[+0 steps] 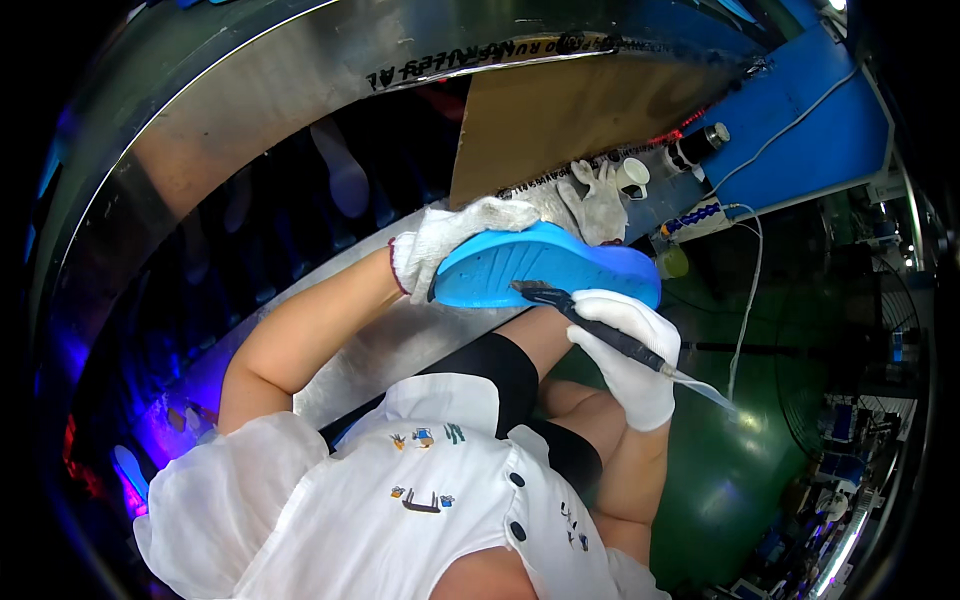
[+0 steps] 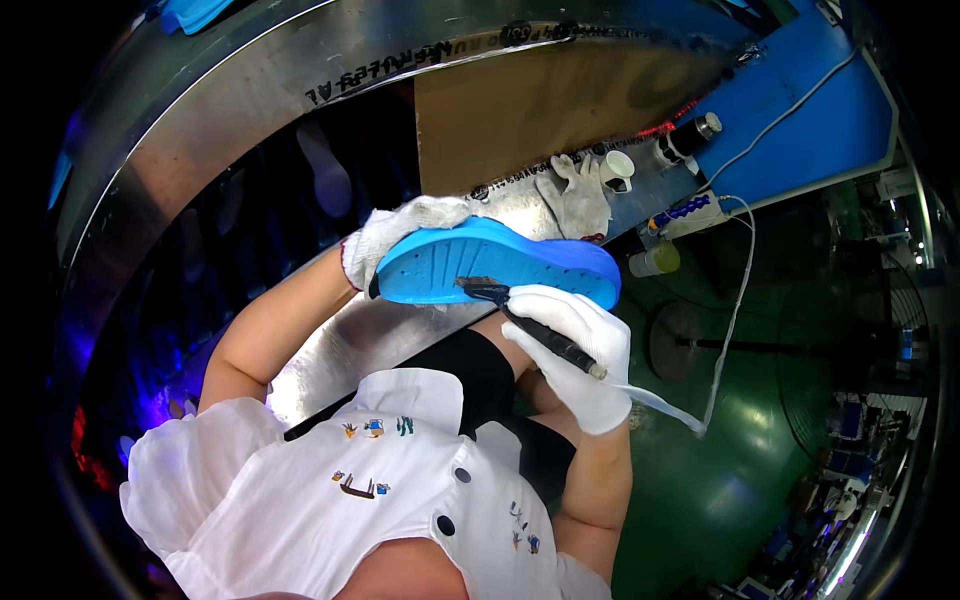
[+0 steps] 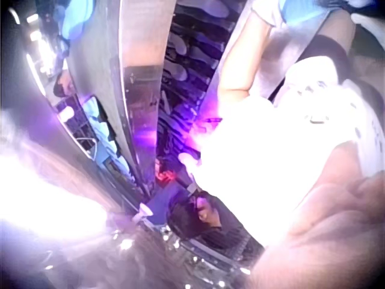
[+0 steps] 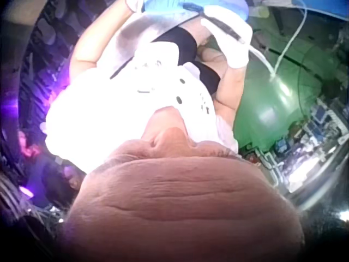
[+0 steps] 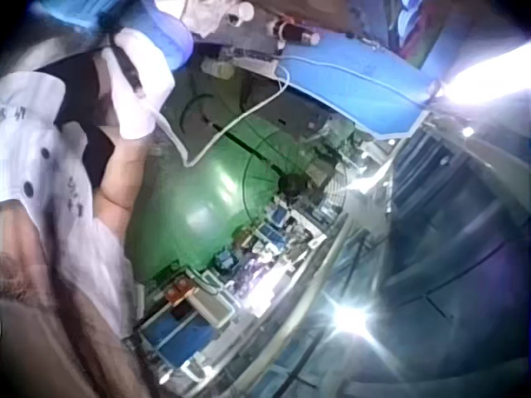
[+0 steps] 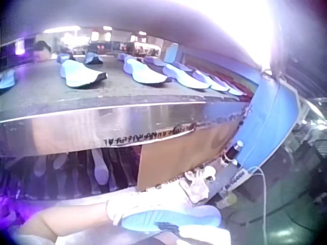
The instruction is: The person holds a blue shoe sole with a gloved hand while using a brush tool with the other hand to apply a substance to the sole. The person then places the sole on a moving conveyor belt and picks up another sole to repeat the process.
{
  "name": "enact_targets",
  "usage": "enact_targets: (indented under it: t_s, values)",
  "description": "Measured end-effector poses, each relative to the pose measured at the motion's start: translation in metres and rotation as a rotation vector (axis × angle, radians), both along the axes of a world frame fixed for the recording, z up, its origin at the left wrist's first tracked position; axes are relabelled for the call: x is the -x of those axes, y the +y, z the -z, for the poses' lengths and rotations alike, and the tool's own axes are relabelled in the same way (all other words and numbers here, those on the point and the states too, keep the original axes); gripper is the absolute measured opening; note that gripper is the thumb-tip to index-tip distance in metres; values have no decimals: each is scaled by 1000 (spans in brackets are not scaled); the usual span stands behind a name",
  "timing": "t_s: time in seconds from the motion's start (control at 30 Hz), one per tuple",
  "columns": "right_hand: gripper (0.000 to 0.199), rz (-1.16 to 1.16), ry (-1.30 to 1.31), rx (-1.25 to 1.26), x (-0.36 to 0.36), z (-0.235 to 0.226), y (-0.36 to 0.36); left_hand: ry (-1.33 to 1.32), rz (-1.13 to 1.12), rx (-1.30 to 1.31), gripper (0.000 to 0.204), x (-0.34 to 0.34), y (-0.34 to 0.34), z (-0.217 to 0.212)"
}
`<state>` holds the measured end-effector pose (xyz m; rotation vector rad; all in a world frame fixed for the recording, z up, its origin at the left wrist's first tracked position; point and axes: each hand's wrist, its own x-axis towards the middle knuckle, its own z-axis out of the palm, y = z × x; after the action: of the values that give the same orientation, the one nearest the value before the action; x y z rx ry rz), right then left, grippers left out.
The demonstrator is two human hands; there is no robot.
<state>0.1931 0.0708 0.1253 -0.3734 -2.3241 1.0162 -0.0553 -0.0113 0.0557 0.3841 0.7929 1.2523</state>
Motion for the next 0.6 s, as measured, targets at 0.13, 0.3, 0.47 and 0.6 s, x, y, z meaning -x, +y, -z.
enact_targets:
  t_s: [0.13,0.3,0.47,0.6]
  values:
    - [22,-151,-117,-185,0,-24,-17,954,-104,-735,65,8,-8,23]
    - [23,-99,-26,-113,-6,-13,-1,225,-67,-105,54,-10,-10,-36]
    - [27,-208,44,-201,17,-6,-11,310,-139,-170,46,-17,-12,-22]
    - [26,-252,40,-155,7,-8,-15,300,-135,-171,41,-23,-12,-28]
